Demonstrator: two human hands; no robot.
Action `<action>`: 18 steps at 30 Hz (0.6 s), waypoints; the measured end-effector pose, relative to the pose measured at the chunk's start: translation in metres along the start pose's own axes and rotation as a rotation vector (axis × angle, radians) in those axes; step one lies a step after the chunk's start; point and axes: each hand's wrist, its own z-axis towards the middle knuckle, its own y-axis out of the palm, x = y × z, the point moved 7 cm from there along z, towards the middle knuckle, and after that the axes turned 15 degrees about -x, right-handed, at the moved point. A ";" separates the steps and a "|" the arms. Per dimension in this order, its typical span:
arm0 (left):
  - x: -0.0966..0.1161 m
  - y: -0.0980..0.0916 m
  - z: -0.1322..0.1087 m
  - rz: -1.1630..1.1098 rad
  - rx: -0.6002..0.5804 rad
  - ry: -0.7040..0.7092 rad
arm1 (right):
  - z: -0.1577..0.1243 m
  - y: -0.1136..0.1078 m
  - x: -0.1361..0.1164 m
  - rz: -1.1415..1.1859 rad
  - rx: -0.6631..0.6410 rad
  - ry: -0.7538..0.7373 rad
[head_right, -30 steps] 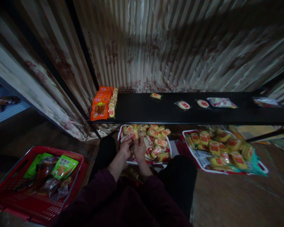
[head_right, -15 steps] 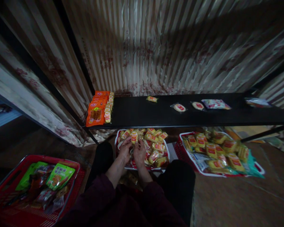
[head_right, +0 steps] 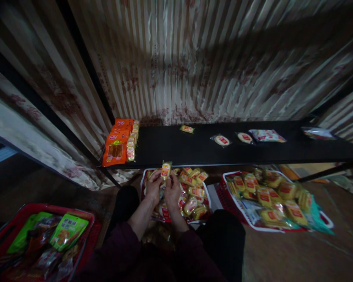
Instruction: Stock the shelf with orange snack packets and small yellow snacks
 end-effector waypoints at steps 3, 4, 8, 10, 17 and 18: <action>0.006 0.003 0.006 0.056 -0.015 0.011 | 0.008 0.001 -0.010 0.017 -0.023 -0.031; 0.008 0.004 0.008 0.071 -0.018 0.016 | 0.011 0.001 -0.014 0.024 -0.036 -0.046; 0.015 0.005 0.018 0.104 -0.017 0.039 | 0.022 0.003 -0.027 0.035 -0.058 -0.055; 0.018 0.005 0.023 0.115 -0.017 0.045 | 0.028 0.006 -0.031 0.031 -0.068 -0.046; 0.028 0.005 0.044 0.149 -0.001 0.062 | 0.053 0.016 -0.034 -0.015 -0.080 -0.023; 0.029 0.004 0.048 0.157 0.004 0.056 | 0.056 0.017 -0.035 -0.022 -0.087 -0.025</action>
